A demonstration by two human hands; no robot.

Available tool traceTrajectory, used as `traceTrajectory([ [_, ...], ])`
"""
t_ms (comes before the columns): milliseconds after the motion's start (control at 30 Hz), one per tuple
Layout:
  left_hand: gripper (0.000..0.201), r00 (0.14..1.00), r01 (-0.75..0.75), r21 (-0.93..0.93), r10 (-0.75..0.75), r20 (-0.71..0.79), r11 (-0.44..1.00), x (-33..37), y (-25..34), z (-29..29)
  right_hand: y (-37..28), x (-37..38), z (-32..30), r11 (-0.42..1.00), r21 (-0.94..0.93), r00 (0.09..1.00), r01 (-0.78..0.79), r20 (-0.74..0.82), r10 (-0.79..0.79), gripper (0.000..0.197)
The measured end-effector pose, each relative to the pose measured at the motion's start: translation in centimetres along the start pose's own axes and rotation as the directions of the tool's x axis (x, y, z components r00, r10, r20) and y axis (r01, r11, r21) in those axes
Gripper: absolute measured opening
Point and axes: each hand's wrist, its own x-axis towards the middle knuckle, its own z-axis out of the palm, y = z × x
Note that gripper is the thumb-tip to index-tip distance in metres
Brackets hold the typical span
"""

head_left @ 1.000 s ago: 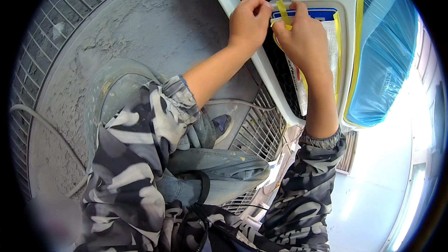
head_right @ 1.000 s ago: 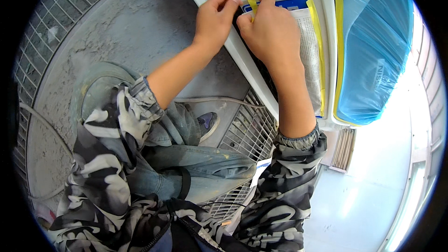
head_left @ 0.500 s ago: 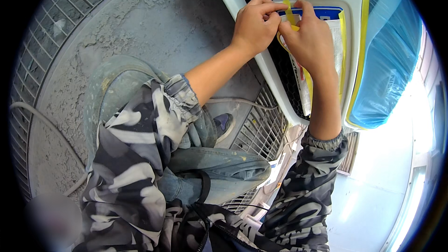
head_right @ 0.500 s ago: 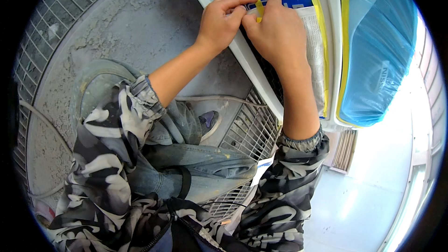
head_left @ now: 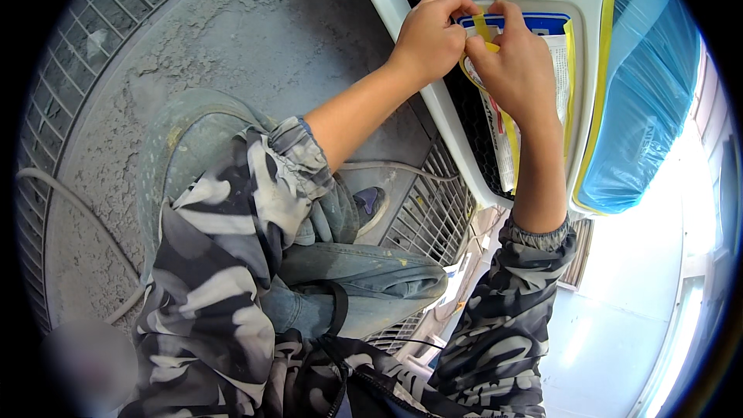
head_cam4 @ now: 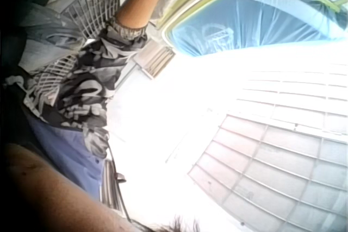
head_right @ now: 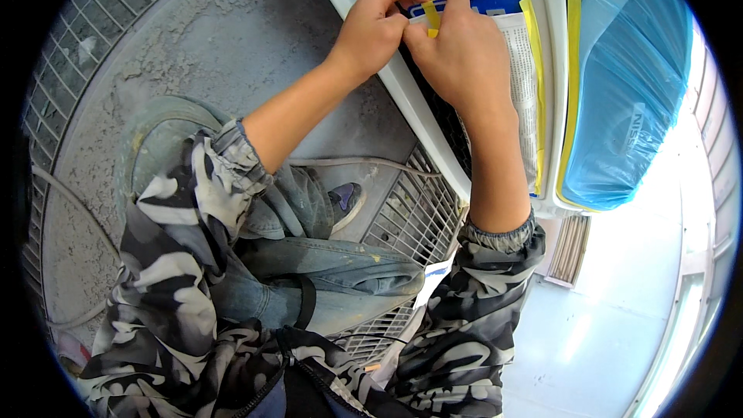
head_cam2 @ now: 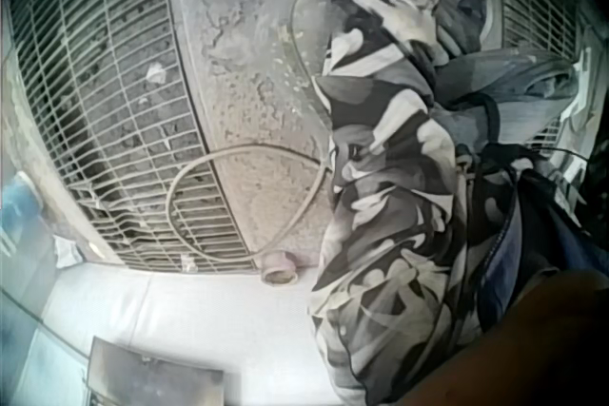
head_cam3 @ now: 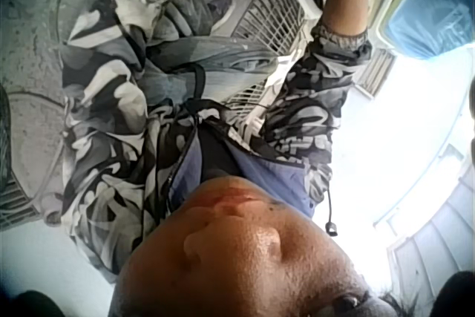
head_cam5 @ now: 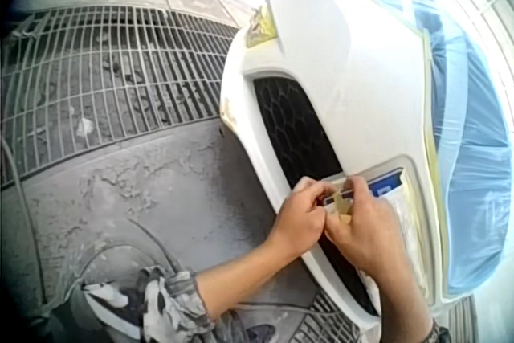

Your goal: The person sits on the floor and uses yellow masking tape to secure a sheet of newspaper over the lower section of a white car bumper. They repeatedly apply tape strips to the edges of the paper to hold it in place against the vehicle's surface.

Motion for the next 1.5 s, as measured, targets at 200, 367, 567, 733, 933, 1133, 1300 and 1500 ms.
traceTrajectory([
  [200, 0.027, 0.997, 0.007, 0.149, -0.019, 0.075, 0.989, 0.8, -0.1, -0.2, 0.0, 0.3, 0.0, 1.0, -0.006, 1.0, -0.004, 0.01, 0.004, 0.045],
  [367, 0.027, 0.991, -0.051, 0.287, 0.014, 0.13, 0.957, 1.3, 0.5, -0.4, 0.6, 0.0, 0.6, 0.999, 0.019, 0.997, 0.037, -0.065, -0.035, 0.039],
  [567, 0.031, 0.993, -0.034, 0.288, 0.0, 0.117, 0.957, 1.8, 0.0, 0.0, -1.2, -5.3, -0.9, 0.954, 0.3, 0.983, -0.011, -0.17, 0.064, 0.04],
  [733, 0.029, 0.997, -0.068, 0.144, 0.063, 0.043, 0.987, 2.3, -0.9, 1.5, 2.6, -14.7, 0.7, 0.812, 0.483, 0.943, -0.327, 0.216, 0.251, 0.021],
  [933, 0.041, 0.944, 0.327, -0.163, -0.329, 0.017, 0.931, 1.9, 1.7, 4.4, 12.8, -26.7, 5.3, 0.425, 0.551, 0.673, -0.718, 0.397, 0.624, 0.016],
  [1133, 0.053, 0.931, 0.288, -0.06, -0.265, 0.25, 0.956, 3.7, 1.4, 6.8, 21.2, -31.2, 9.4, 0.155, 0.718, 0.508, -0.679, 0.307, 0.805, 0.025],
  [1300, 0.061, 0.901, 0.349, 0.044, -0.348, 0.26, 0.936, 3.3, 3.5, 11.9, 27.3, -31.9, 10.8, 0.075, 0.819, 0.442, -0.568, 0.227, 0.868, 0.024],
  [1500, 0.052, 0.935, -0.031, 0.531, -0.163, 0.315, 0.847, 5.8, 0.8, 12.7, 31.7, -34.0, 8.2, 0.109, 0.88, 0.263, -0.461, 0.018, 0.965, 0.021],
])
